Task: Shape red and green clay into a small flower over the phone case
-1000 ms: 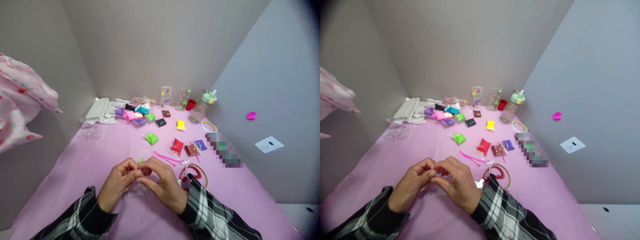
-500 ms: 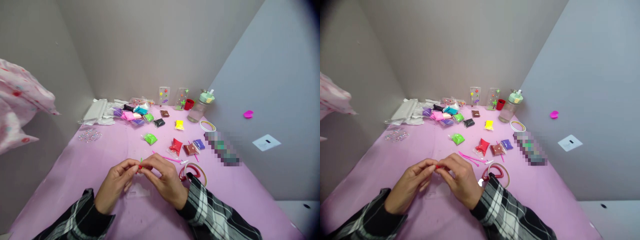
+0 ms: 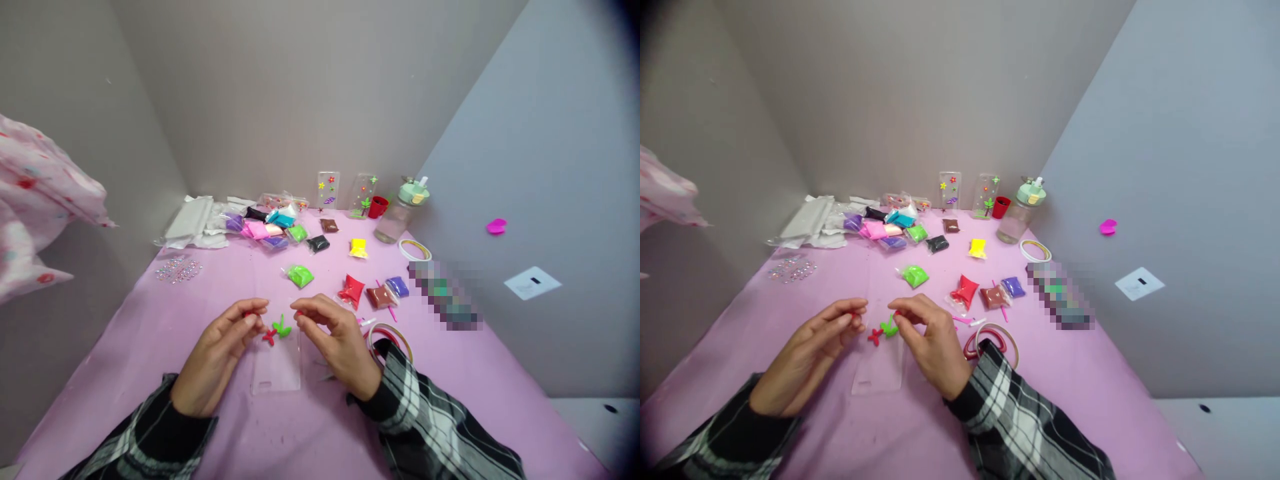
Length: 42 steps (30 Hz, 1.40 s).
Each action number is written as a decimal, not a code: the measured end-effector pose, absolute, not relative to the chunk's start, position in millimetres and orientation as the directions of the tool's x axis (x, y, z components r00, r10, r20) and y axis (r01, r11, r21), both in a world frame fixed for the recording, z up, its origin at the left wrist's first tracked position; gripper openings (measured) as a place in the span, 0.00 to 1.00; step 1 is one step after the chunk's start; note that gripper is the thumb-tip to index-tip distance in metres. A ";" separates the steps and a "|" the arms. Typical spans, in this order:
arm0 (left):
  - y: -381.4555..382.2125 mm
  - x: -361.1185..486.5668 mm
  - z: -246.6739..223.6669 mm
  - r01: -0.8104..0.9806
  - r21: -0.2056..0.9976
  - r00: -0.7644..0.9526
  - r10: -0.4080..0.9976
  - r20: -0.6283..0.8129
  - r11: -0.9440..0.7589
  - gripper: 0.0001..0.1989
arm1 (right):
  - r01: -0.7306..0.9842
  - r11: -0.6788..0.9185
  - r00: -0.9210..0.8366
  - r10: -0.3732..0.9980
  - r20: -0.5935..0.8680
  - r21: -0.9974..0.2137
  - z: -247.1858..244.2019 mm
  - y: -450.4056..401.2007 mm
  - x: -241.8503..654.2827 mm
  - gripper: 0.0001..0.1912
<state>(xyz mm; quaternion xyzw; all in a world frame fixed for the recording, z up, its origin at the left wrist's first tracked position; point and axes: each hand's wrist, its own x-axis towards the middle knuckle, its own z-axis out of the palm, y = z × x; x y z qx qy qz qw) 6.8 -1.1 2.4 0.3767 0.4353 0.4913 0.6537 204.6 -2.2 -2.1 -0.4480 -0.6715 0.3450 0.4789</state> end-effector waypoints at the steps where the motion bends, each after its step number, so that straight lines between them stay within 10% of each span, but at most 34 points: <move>1: 1.1 4.7 4.2 -0.360 0.902 0.113 0.970 -0.214 0.240 0.14 | 0.228 0.323 -0.136 0.945 0.299 -0.918 -2.9 -0.3 205.1 0.07; 9: 5.5 -1.3 8.8 -0.448 0.859 0.086 0.968 -0.235 0.249 0.14 | -0.033 0.014 -0.127 0.992 0.018 -0.999 -3.4 4.7 204.7 0.10; 42: 6.5 -3.1 2.5 -0.439 0.861 0.139 0.966 -0.218 0.258 0.09 | -0.074 0.057 -0.185 0.980 0.070 -0.996 -7.0 5.4 205.4 0.07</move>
